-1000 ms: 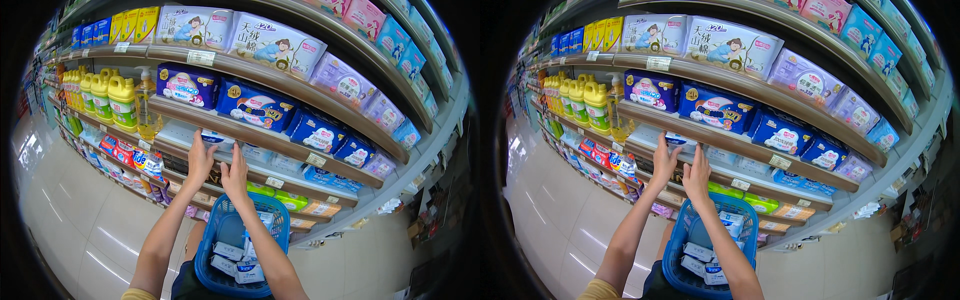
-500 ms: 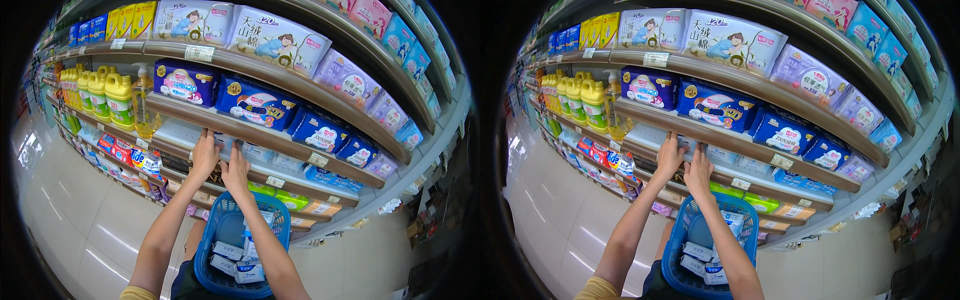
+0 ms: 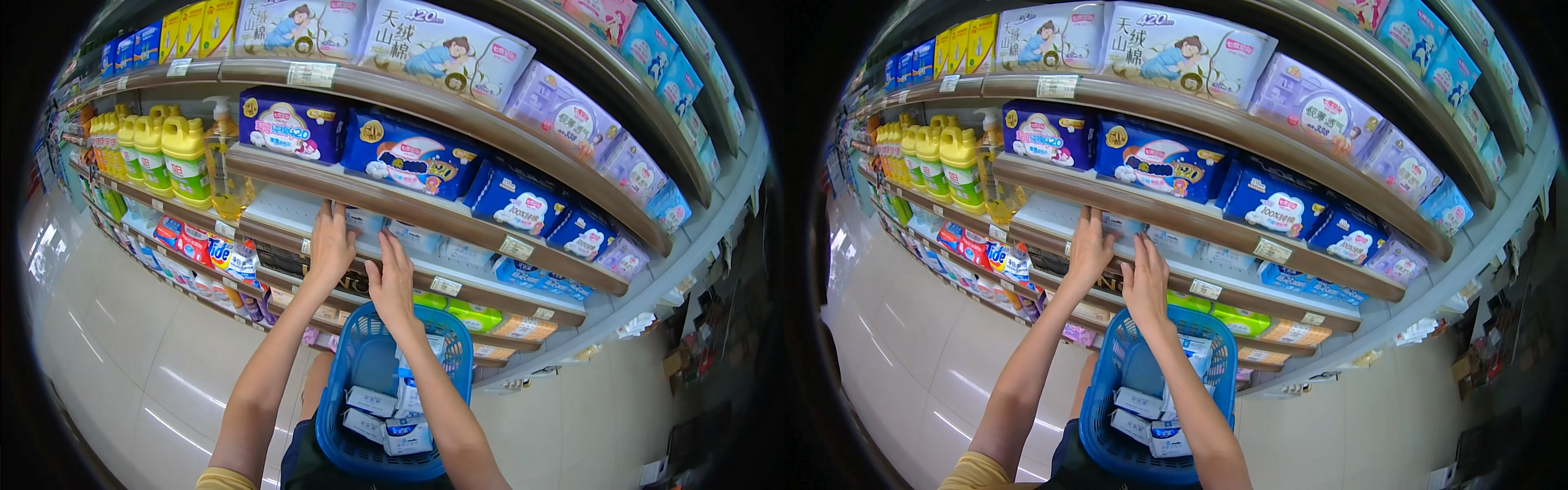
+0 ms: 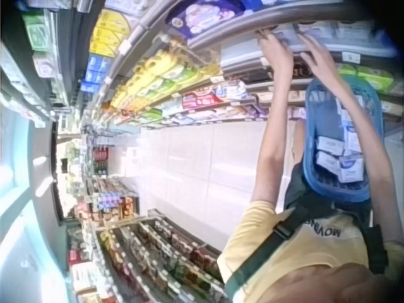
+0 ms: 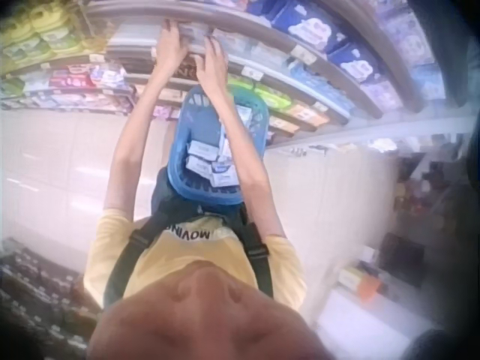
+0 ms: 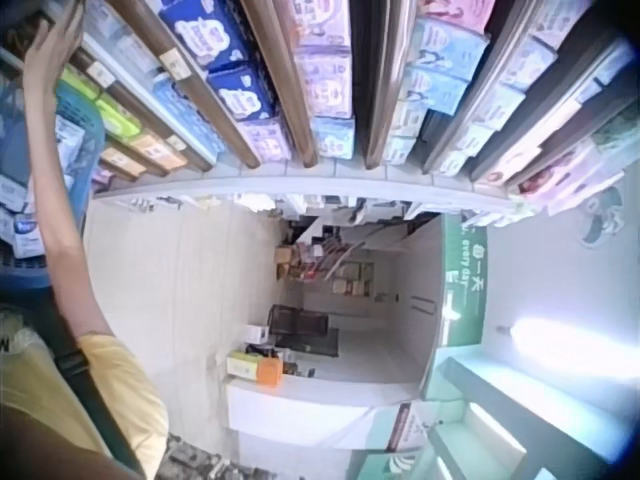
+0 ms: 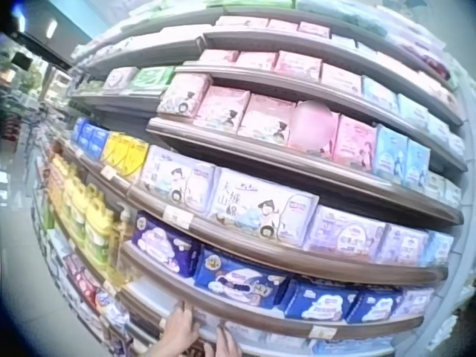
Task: The person repeatedly picks up small blue and white packages from a blue shopping basket and places them onto a store shelf. They arrange the packages in neat rows, filling gaps in the display.
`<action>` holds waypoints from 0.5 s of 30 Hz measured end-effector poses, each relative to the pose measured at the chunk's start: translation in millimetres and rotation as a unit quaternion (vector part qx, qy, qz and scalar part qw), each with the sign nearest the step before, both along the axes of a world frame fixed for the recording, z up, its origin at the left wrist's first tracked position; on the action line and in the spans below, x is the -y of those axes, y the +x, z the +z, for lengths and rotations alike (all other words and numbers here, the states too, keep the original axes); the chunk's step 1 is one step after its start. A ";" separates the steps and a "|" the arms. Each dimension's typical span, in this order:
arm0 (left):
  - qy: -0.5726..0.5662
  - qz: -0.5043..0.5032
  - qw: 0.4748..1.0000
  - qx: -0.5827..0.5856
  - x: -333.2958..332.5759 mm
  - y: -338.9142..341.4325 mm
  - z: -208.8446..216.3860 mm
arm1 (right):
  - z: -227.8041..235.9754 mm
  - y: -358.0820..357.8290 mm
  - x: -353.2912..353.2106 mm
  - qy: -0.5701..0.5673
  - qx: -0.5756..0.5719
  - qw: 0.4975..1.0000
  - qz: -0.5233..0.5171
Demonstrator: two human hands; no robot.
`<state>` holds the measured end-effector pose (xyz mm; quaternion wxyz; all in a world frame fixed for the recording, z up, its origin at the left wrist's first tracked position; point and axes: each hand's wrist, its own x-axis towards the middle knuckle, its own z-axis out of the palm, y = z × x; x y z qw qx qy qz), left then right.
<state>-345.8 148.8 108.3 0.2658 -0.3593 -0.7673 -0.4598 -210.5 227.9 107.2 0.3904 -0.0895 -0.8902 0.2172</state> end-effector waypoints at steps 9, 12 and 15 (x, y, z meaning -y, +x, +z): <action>0.021 -0.165 0.986 0.030 41.2 117.3 1.8 | -5.2 118.3 7.6 -0.180 -0.015 0.984 0.012; -0.017 -0.263 0.958 0.112 53.0 159.7 -30.9 | -20.2 160.6 10.1 -0.219 0.029 0.975 -0.009; -0.093 -0.311 0.883 0.338 67.7 205.3 -59.1 | -33.2 206.0 20.4 -0.217 0.109 0.969 -0.041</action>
